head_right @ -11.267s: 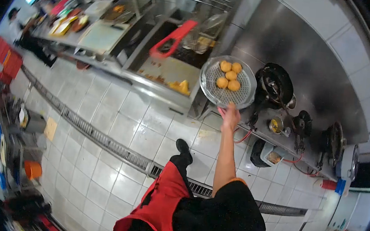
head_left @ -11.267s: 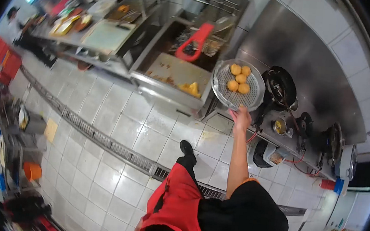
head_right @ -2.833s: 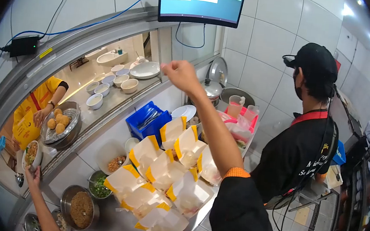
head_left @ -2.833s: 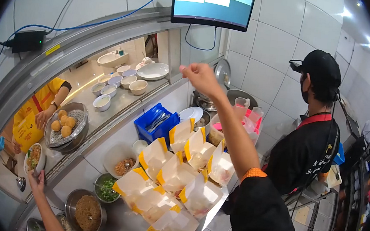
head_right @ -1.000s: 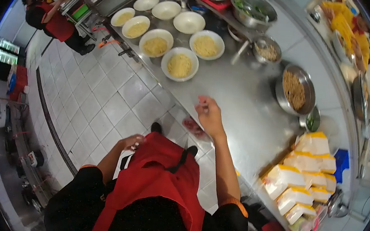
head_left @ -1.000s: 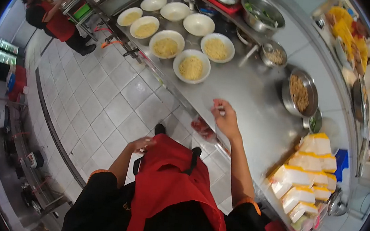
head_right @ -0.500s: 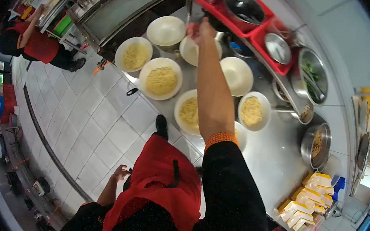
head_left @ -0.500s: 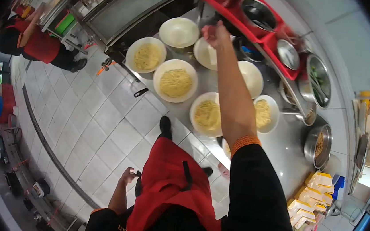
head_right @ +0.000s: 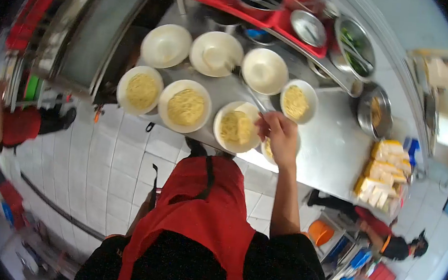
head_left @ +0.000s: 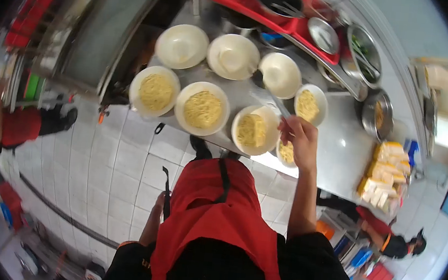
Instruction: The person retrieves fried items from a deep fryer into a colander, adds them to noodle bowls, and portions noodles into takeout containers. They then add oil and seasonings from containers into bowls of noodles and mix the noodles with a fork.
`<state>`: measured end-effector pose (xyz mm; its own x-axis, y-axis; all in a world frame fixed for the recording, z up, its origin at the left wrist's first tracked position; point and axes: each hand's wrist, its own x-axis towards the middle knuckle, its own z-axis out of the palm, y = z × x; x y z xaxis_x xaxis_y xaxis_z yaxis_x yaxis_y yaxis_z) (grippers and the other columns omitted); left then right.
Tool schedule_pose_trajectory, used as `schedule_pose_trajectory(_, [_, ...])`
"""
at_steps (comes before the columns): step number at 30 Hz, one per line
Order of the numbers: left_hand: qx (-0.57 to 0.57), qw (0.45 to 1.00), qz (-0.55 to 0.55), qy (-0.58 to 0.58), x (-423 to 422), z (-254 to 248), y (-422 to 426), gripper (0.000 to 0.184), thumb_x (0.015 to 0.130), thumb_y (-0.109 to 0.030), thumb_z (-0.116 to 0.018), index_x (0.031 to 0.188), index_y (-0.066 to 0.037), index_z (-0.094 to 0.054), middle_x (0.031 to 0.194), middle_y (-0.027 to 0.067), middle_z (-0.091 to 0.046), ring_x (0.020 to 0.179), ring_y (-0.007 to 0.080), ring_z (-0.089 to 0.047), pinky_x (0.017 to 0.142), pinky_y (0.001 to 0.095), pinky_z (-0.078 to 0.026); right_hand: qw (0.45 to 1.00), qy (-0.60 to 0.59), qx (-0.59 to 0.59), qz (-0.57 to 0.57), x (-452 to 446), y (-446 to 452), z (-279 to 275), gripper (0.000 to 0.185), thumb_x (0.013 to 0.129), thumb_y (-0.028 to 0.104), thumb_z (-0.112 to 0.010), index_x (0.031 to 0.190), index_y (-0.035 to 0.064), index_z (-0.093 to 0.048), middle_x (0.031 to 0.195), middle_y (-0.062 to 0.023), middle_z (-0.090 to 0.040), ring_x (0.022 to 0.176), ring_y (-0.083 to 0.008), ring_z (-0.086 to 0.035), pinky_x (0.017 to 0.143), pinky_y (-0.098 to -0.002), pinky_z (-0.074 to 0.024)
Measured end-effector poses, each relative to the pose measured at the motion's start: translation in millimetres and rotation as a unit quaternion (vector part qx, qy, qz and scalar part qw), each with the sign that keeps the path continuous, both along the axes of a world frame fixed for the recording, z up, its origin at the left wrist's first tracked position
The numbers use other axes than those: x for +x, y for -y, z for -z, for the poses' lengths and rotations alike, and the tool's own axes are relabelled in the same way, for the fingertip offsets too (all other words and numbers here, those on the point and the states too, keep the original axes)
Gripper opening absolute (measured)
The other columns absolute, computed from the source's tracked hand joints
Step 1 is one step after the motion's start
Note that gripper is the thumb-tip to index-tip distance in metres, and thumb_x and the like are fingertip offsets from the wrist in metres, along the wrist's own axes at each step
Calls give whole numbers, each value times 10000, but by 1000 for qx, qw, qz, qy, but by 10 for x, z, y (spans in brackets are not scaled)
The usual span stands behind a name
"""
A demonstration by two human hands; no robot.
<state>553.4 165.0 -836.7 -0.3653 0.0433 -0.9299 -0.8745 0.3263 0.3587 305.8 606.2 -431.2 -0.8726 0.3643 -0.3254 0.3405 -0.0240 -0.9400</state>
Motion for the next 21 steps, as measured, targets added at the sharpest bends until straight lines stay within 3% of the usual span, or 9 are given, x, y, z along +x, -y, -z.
schedule_pose_trajectory(7, [-3, 997, 66, -45, -423, 261, 199, 444, 817, -141, -595, 1227, -121, -427, 1005, 67, -632, 862, 230, -590, 770, 432, -473, 917, 165, 354, 81, 655, -1171, -63, 214, 805, 121, -524, 769, -33, -668, 548, -81, -597, 472, -121, -555, 449, -274, -433])
schedule_pose_trajectory(9, [-10, 996, 78, -49, -377, 258, 250, 441, 816, -144, -598, 1224, -118, -432, 1002, 68, -633, 860, 229, -591, 769, 427, -474, 829, 123, 545, -25, 472, -1486, 251, 160, 734, 56, -503, 695, -39, -625, 624, -211, -605, 589, -378, -598, 588, -424, -478])
schedule_pose_trajectory(10, [-13, 995, 84, -51, -364, 206, 250, 440, 815, -145, -600, 1222, -116, -434, 1000, 68, -634, 859, 229, -592, 768, 425, -475, 769, 71, 629, -92, 390, -1750, 626, 124, 715, 48, -512, 685, -21, -612, 705, -232, -612, 692, -427, -582, 647, -451, -475])
schedule_pose_trajectory(12, [-18, 994, 95, -51, -309, 203, 246, 437, 814, -148, -603, 1218, -113, -439, 997, 68, -635, 857, 229, -593, 767, 420, -476, 719, 51, 690, -64, 177, -1655, 758, 131, 736, 130, -612, 759, 4, -635, 799, -213, -621, 765, -388, -594, 735, -439, -455])
schedule_pose_trajectory(14, [-24, 993, 101, -53, -228, 182, 239, 434, 813, -151, -606, 1214, -110, -444, 993, 68, -636, 855, 228, -594, 766, 415, -478, 745, 54, 664, -40, 152, -1834, 811, 209, 742, 222, -669, 791, 19, -671, 803, -184, -634, 770, -351, -610, 759, -427, -449])
schedule_pose_trajectory(17, [-30, 993, 102, -55, -49, 186, 209, 430, 812, -155, -610, 1208, -105, -451, 989, 68, -637, 852, 227, -596, 764, 408, -480, 893, 36, 447, 48, 317, -2182, 812, 179, 687, 193, -744, 793, 51, -711, 818, -159, -647, 758, -302, -630, 770, -394, -457])
schedule_pose_trajectory(18, [-33, 993, 100, -52, 33, 173, 194, 429, 812, -156, -612, 1207, -104, -454, 987, 69, -638, 851, 227, -597, 763, 406, -481, 888, 0, 453, 77, 369, -2171, 657, 124, 668, 126, -746, 767, 62, -708, 778, -118, -635, 743, -297, -599, 713, -380, -450])
schedule_pose_trajectory(20, [-39, 993, 98, -53, 165, 152, 152, 426, 811, -159, -615, 1203, -100, -458, 984, 69, -639, 849, 227, -598, 762, 401, -482, 727, -14, 681, 86, 393, -2057, 391, 91, 656, 103, -735, 738, 81, -703, 741, -73, -609, 750, -288, -540, 685, -366, -419])
schedule_pose_trajectory(21, [-41, 993, 98, -57, 198, 161, 130, 425, 810, -160, -616, 1201, -99, -461, 982, 69, -639, 848, 226, -599, 761, 399, -483, 721, -57, 688, 62, 317, -2073, 468, 83, 656, 112, -729, 731, 93, -700, 733, -57, -597, 755, -283, -512, 687, -365, -403])
